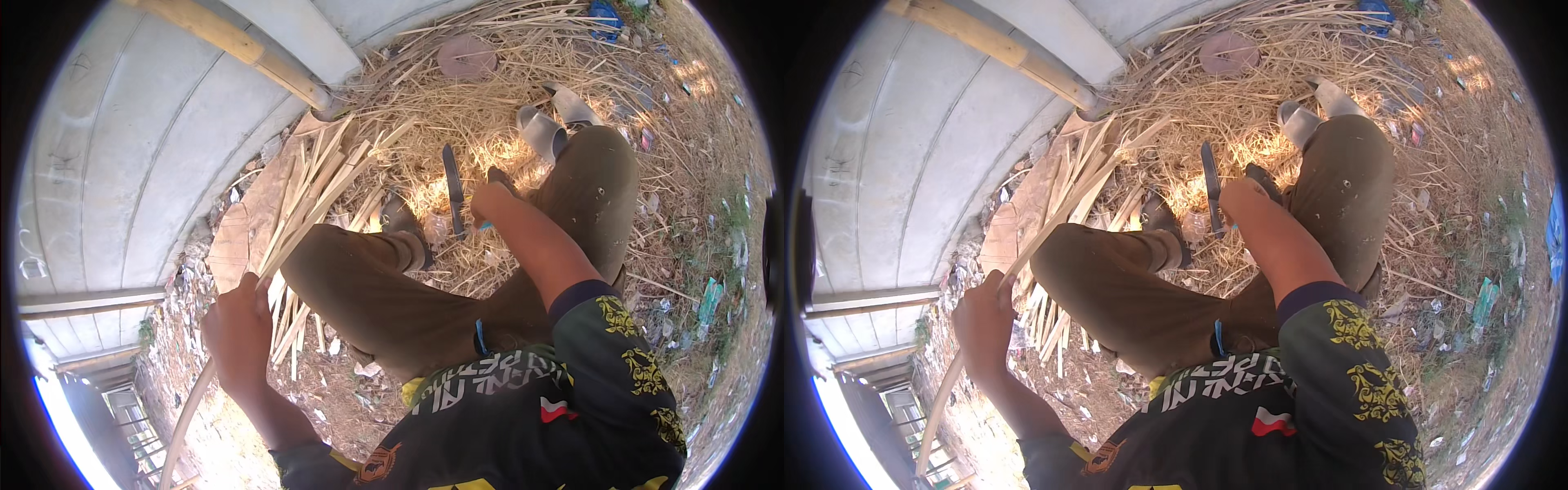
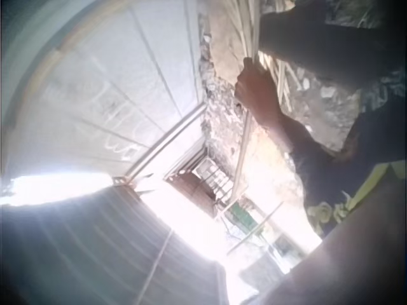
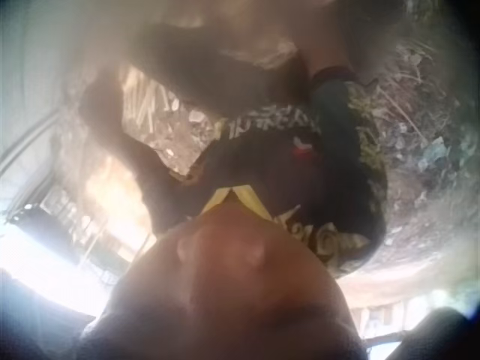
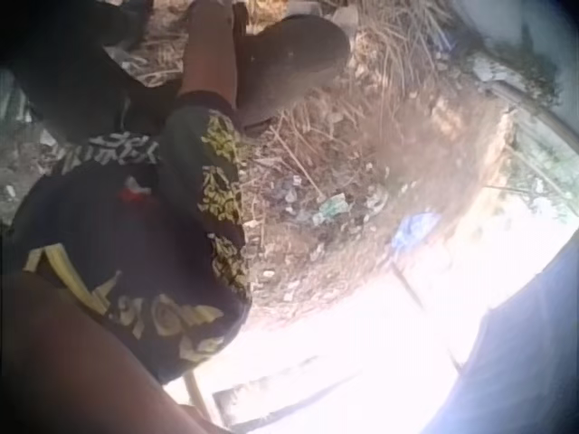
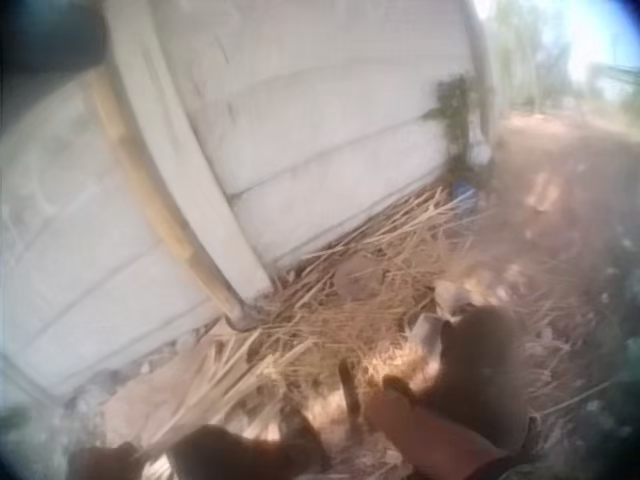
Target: The person sits on the ground and uses a machete to split a piece of wood into thin strips. They then use a utility knife to shave and smooth the surface of the wood strips.
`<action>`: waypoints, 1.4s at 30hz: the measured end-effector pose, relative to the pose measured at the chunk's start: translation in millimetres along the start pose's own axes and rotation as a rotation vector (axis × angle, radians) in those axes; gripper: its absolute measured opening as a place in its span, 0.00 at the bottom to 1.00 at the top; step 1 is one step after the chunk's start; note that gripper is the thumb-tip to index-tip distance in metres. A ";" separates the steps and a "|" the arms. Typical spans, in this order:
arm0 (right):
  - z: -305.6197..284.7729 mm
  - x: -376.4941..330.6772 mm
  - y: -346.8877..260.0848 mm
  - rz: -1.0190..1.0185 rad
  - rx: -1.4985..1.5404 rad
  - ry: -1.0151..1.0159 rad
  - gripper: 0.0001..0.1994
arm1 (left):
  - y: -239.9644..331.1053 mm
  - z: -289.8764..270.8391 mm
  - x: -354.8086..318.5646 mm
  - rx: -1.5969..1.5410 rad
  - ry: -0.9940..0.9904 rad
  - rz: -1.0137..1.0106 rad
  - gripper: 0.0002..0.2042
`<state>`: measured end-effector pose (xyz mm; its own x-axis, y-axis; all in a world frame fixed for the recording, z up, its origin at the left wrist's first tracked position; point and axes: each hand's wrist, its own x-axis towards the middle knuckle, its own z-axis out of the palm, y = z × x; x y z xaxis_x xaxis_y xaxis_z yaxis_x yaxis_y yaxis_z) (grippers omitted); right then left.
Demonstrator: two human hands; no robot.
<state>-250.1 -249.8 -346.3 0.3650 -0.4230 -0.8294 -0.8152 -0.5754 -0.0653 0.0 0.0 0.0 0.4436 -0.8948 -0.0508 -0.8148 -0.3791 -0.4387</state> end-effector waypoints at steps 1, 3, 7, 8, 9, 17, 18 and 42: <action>15.6 4.0 -5.3 -0.025 -0.009 0.006 0.24 | 0.7 0.7 0.3 0.021 0.003 0.036 0.14; 27.4 46.9 -21.1 -0.062 -0.008 0.052 0.20 | 5.9 5.0 28.4 0.053 0.002 0.114 0.14; 68.0 136.1 -46.0 -0.002 0.135 0.174 0.14 | 33.5 25.7 80.3 0.008 -0.037 0.251 0.14; 76.3 147.0 -51.7 0.031 0.192 0.177 0.14 | 42.0 33.4 86.2 -0.011 -0.041 0.269 0.14; 83.9 151.2 -57.5 0.068 0.258 0.178 0.14 | 52.1 37.6 98.5 -0.026 -0.025 0.289 0.14; 87.4 144.5 -63.8 0.370 0.794 0.297 0.18 | 84.6 14.8 144.8 0.056 -0.074 0.297 0.11; 90.7 148.1 -66.9 0.384 0.802 0.348 0.18 | 87.0 10.8 149.0 0.058 -0.084 0.296 0.11; -145.3 -53.7 -46.0 -0.734 1.877 1.495 0.17 | 140.4 -55.8 284.8 0.296 -0.092 0.408 0.14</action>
<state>-166.9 -302.3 -218.1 -0.1047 -0.9734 0.2038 0.4349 -0.2291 -0.8709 -8.8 -321.2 -26.0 0.1529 -0.9265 -0.3439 -0.7937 0.0922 -0.6012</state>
